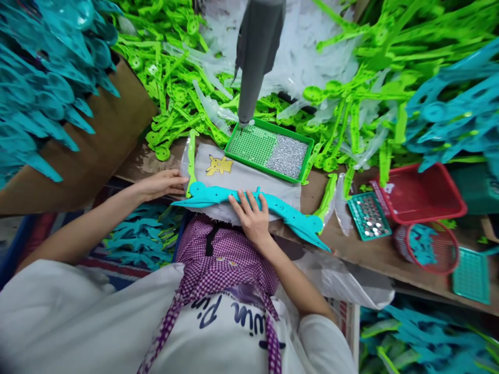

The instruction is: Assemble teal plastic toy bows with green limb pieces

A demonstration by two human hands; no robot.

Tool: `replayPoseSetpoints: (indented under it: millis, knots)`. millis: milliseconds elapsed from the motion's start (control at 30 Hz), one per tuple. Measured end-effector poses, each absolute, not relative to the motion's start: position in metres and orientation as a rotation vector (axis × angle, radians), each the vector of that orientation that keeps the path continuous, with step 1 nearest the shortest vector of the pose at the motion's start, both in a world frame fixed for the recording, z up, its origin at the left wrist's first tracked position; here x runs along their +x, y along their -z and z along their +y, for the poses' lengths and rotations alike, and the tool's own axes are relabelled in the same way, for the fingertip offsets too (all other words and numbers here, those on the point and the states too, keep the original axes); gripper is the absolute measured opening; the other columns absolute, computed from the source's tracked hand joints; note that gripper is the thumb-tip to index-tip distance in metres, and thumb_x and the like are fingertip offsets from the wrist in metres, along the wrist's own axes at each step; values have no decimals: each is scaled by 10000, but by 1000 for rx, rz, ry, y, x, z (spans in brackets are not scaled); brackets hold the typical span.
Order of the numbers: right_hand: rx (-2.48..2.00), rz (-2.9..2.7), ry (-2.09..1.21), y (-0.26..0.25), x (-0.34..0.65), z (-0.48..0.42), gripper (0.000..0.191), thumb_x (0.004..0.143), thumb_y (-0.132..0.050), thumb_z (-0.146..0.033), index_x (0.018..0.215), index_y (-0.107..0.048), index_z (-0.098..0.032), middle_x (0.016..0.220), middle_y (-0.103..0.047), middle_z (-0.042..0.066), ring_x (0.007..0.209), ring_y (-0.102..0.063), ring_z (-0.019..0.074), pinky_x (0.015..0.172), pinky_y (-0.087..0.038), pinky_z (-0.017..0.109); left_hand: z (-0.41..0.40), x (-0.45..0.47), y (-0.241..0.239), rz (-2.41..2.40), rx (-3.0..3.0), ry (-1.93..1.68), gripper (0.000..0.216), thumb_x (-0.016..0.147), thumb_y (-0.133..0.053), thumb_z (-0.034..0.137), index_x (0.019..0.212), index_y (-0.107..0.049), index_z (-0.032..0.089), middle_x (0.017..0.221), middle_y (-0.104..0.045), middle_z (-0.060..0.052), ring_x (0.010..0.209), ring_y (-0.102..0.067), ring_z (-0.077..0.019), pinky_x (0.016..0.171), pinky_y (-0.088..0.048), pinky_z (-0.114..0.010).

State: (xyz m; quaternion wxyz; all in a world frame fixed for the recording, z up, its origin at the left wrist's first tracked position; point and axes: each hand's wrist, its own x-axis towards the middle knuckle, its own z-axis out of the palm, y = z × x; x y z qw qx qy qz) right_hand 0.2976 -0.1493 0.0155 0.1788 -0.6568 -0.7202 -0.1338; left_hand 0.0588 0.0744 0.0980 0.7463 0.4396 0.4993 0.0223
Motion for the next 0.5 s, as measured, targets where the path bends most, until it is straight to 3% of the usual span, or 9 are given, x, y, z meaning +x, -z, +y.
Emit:
replayPoseSetpoints:
  millis: [200, 500]
  knots:
    - [-1839, -1943, 477, -20, 297, -147, 584, 998, -432, -98, 1533, -455, -333, 1426, -645, 62, 1366, -560, 219, 1221, -278, 481, 82, 65, -104, 993, 883, -46, 373, 801, -793, 234, 1153, -669, 230, 1008, -779, -64, 811, -743, -174, 790, -622, -319]
    - [-1947, -1906, 359, -15, 302, -140, 561, 985, -422, -107, 1493, -517, -326, 1454, -619, 67, 1355, -571, 249, 1195, -319, 526, 67, 78, -84, 1096, 731, -243, 98, 747, -758, 116, 830, -724, 155, 851, -769, -78, 713, -704, -157, 727, -602, -274]
